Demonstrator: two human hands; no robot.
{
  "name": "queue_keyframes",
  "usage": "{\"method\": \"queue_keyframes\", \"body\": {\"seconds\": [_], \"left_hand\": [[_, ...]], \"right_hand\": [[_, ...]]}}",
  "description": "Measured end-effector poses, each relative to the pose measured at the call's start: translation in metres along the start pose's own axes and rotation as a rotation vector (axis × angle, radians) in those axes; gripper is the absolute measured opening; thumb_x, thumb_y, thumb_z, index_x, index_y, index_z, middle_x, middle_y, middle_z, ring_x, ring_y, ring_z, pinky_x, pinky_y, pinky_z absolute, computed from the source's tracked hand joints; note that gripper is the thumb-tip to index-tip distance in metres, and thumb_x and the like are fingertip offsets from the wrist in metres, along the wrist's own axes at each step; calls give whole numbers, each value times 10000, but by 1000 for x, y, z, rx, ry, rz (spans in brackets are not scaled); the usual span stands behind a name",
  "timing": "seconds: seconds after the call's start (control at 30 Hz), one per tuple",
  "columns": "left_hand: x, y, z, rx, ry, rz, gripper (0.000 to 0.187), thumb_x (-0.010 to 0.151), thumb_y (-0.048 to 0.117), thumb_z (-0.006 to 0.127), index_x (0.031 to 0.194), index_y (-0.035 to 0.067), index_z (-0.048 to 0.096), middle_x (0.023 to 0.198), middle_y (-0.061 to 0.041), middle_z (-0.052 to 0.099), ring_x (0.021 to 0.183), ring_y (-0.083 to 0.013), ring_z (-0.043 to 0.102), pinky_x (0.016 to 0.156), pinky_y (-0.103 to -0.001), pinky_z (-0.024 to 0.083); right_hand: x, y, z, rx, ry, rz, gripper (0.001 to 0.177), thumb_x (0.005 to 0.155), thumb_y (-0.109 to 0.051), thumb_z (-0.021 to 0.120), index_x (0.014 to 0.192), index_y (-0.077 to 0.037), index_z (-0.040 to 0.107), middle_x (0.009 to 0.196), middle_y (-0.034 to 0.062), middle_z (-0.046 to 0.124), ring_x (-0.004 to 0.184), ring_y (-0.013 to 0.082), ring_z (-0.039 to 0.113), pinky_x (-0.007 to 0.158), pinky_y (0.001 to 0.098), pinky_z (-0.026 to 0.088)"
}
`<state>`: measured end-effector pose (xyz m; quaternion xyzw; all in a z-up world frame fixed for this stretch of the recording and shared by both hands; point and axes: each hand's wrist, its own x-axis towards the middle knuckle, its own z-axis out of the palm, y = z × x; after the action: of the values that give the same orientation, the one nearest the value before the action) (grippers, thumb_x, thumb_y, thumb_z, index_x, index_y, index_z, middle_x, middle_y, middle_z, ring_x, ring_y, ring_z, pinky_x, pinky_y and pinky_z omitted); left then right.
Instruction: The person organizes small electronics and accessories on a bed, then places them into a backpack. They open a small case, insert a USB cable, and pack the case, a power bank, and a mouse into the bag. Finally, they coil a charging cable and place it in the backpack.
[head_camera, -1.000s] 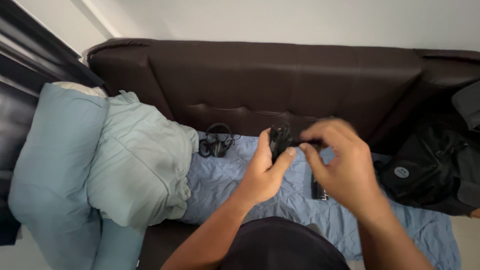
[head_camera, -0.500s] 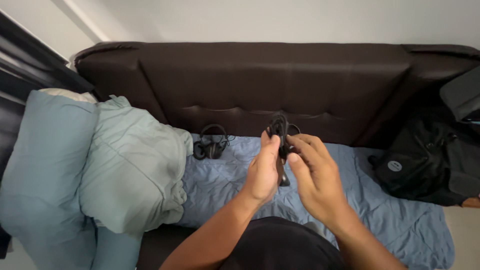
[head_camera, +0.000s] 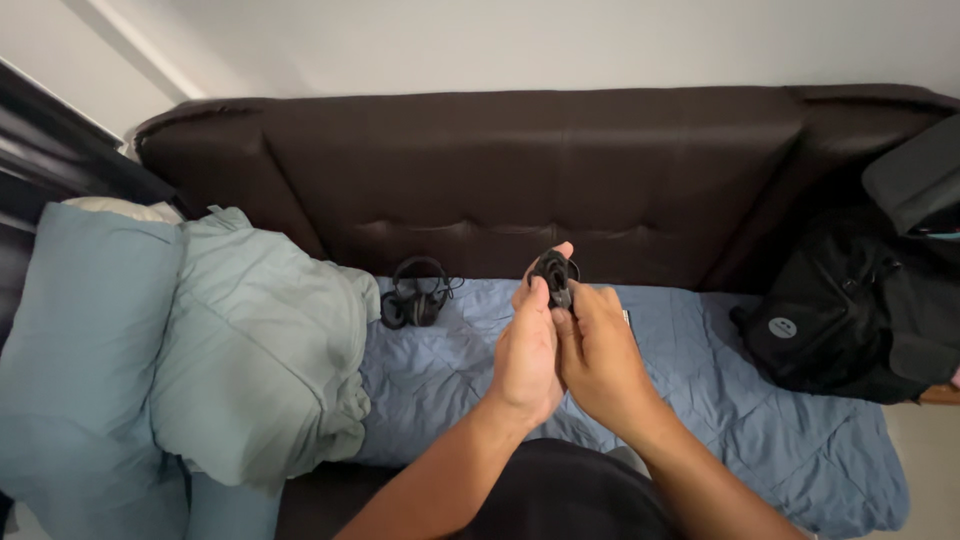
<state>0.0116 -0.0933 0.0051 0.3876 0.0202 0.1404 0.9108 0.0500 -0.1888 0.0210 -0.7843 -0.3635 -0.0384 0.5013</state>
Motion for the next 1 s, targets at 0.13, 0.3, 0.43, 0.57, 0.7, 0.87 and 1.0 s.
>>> {"method": "queue_keyframes", "body": {"seconds": [0.13, 0.3, 0.43, 0.57, 0.7, 0.87, 1.0], "left_hand": [[-1, 7, 3, -62, 50, -197, 504, 1079, 368, 272, 1525, 170, 397, 1535, -48, 405, 1412, -186, 379, 1197, -376, 292], [-4, 6, -3, -46, 85, -296, 500, 1071, 376, 292, 1518, 182, 402, 1420, -55, 465, 1308, -219, 433, 1121, -451, 373], [-14, 0, -16, 143, 37, -220, 489, 1061, 258, 444, 1531, 119, 445, 1222, -60, 547, 1096, -181, 516, 903, -405, 515], [-19, 7, -25, 543, 47, 28, 420, 994, 141, 638, 1389, 19, 560, 1094, -77, 645, 1037, -135, 626, 811, -295, 582], [-19, 13, -20, 778, 168, 125, 228, 918, 105, 762, 1072, -42, 680, 956, -72, 734, 816, -133, 701, 681, -248, 555], [-14, 15, -10, 841, 149, 210, 119, 927, 70, 725, 964, -39, 694, 868, -65, 765, 799, -115, 759, 696, -237, 592], [-10, 16, -8, 678, 122, 178, 74, 935, 21, 688, 969, -39, 662, 875, -68, 746, 797, -112, 741, 710, -244, 587]], "right_hand": [[0, 5, -2, -4, -67, 116, 60, 969, -100, 580, 975, -50, 614, 829, 134, 631, 850, 299, 512, 763, 425, 437], [-3, 11, -14, 39, -182, 276, 111, 999, -142, 557, 969, -48, 609, 788, 111, 651, 780, 272, 582, 721, 409, 471], [-14, 18, -22, 299, -214, 310, 171, 1005, -147, 494, 1069, -41, 611, 836, 35, 661, 751, 170, 652, 666, 344, 538], [-19, 30, -29, 400, -293, 547, 207, 1015, -174, 484, 1102, -55, 628, 732, -5, 544, 637, 108, 572, 582, 297, 515], [-24, 36, -32, 417, -307, 549, 202, 1048, -171, 498, 1055, -11, 621, 740, -13, 486, 647, 83, 459, 590, 270, 473], [-28, 36, -31, 489, -311, 471, 172, 1023, -155, 487, 1064, -57, 623, 754, -46, 498, 655, 61, 475, 603, 248, 475], [-28, 40, -36, 679, -368, 540, 151, 1039, -136, 473, 1024, -41, 590, 743, -42, 465, 622, 70, 409, 554, 253, 403]]}}
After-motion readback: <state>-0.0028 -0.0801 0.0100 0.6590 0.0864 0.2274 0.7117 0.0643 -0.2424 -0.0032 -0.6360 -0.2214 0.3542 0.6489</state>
